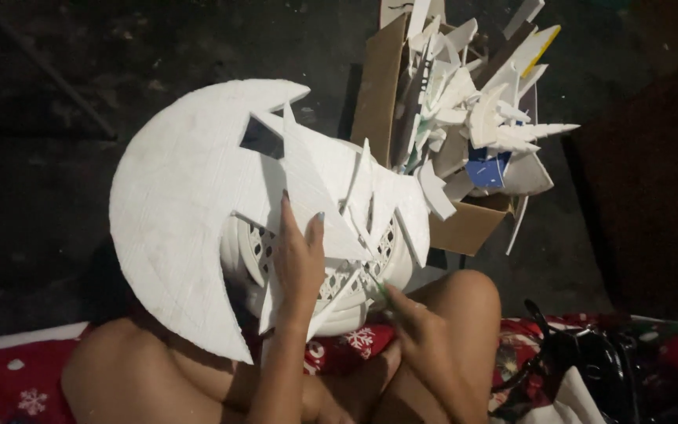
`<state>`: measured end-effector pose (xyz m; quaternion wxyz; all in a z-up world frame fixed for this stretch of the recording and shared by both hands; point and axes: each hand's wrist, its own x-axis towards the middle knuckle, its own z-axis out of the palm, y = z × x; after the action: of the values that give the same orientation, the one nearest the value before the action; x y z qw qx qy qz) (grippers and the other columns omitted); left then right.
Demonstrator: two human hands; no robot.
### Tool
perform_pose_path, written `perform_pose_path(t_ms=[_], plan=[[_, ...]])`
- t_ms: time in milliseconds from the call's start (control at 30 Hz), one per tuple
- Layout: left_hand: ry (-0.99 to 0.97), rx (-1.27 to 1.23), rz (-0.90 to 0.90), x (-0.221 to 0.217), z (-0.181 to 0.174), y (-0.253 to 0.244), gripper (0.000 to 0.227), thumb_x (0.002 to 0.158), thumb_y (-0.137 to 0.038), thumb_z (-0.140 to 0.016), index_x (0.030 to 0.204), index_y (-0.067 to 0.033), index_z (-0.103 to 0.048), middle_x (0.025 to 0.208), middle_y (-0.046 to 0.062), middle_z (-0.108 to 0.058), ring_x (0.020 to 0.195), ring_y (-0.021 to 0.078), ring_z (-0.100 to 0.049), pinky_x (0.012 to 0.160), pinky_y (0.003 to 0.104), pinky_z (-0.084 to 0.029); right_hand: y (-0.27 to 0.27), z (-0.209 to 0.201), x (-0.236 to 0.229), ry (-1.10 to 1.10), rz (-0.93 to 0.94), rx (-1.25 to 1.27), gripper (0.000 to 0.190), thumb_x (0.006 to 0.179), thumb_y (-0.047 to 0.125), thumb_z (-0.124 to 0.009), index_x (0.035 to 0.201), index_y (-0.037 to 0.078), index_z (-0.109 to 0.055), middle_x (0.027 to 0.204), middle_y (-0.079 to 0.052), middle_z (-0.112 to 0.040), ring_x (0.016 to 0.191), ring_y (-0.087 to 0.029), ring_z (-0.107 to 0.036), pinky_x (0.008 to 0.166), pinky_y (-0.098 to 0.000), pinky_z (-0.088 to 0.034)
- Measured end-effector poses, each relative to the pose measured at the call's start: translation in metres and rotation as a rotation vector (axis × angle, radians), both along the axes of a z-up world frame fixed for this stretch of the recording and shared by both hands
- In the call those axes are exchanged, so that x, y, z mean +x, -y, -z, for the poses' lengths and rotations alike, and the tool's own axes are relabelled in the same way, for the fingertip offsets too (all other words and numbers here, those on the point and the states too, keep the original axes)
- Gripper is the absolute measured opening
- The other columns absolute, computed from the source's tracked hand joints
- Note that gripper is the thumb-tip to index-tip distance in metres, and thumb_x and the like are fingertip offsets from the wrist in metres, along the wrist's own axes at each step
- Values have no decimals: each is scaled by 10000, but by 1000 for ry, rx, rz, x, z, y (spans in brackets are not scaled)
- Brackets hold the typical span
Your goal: Cutting out shapes from a large piece of white foam using a small utility knife.
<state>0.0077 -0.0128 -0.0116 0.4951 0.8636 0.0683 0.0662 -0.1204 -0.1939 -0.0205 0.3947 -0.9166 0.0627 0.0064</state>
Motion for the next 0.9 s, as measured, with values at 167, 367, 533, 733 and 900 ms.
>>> perform_pose_path(t_ms=[167, 367, 533, 733, 900], plan=[[79, -71, -30, -2, 16, -1, 579, 935, -260, -472, 1412, 20, -301, 1050, 232, -638, 862, 324, -659, 715, 400, -518, 26, -19, 13, -66, 9, 170, 407, 837, 79, -514, 1243, 61, -514, 1119, -81, -637, 947, -175, -616, 823, -281, -501], [145, -166, -28, -4, 32, 3, 607, 953, -358, -487, 1428, -16, -324, 1314, 308, -494, 1172, 451, -517, 962, 525, -428, -6, -5, 91, 57, 30, 255, 307, 800, 163, -694, 1098, 140, -624, 907, -115, -684, 808, -281, -650, 730, -408, -517], [166, -280, 11, -4, 22, -1, 608, 962, -373, -456, 1414, 8, -314, 1351, 304, -462, 1224, 442, -476, 1009, 521, -404, -22, -8, 118, -110, 88, 548, 191, 721, 82, -804, 868, 9, -707, 505, -71, -554, 362, -140, -465, 358, -240, -387], [94, -402, 102, -6, 19, -5, 581, 960, -370, -449, 1419, -31, -338, 1381, 246, -462, 1269, 389, -453, 1042, 489, -378, -11, -2, 121, -244, 127, 761, 125, 798, 57, -719, 826, -53, -667, 377, -72, -424, 247, -133, -355, 268, -238, -281], [107, -581, 51, -10, 12, -10, 561, 936, -328, -503, 1408, -73, -340, 1372, 250, -461, 1271, 404, -443, 1035, 495, -405, -17, -16, 128, -200, 259, 648, 161, 801, 67, -684, 844, -73, -615, 463, -78, -430, 312, -122, -385, 308, -229, -270]])
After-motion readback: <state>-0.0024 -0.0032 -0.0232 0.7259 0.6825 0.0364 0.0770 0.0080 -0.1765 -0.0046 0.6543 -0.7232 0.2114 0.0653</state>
